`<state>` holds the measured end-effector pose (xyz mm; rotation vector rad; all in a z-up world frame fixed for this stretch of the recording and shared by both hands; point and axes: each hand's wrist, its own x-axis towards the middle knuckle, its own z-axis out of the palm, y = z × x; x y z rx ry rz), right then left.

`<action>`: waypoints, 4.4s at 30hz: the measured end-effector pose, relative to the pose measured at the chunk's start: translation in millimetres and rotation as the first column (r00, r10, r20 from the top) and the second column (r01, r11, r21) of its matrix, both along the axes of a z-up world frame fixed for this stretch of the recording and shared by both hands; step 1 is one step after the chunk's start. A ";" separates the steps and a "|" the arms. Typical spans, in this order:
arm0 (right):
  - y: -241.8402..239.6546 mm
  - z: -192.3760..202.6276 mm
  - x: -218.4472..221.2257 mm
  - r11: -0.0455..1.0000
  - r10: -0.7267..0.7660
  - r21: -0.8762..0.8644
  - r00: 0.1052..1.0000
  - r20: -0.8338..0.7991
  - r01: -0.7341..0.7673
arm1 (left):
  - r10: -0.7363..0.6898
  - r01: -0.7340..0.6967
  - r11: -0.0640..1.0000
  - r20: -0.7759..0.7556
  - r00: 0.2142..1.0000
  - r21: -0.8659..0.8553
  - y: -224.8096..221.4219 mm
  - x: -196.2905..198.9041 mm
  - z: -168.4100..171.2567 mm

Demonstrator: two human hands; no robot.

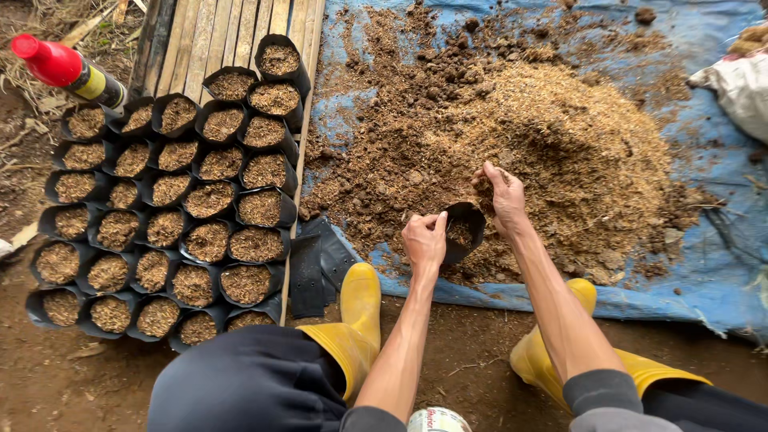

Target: The person fills small black nursery bags with a mixture of soil and husks by hand, placing the filled bags onto a wooden tray.

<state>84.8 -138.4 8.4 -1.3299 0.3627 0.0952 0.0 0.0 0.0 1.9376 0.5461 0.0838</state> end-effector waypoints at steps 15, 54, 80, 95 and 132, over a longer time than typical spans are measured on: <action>0.0 13.2 -51.7 0.998 0.066 0.018 0.993 0.094 -0.068 | 0.009 -0.008 0.998 0.016 1.000 -0.068 -24.4 -6.1 -2.7; -9.1 -63.1 -73.4 0.511 -0.053 -0.836 0.978 0.200 0.199 | 0.119 -0.115 0.991 0.062 0.991 -0.065 11.5 -14.3 7.7; -49.5 -131.3 -60.5 0.235 0.128 -0.950 0.963 0.239 0.204 | 0.071 -0.071 0.997 0.017 0.997 -0.044 22.6 -24.9 -9.3; -60.9 -21.6 -57.4 0.826 -0.016 -0.561 0.998 0.063 0.049 | 0.126 -0.133 0.982 -0.056 0.990 -0.133 5.4 -10.4 -19.2; -20.2 -59.3 -58.4 0.614 0.431 -0.409 0.721 -0.543 -0.675 | -0.185 0.180 0.983 -0.344 0.921 -0.045 0.7 -26.1 17.7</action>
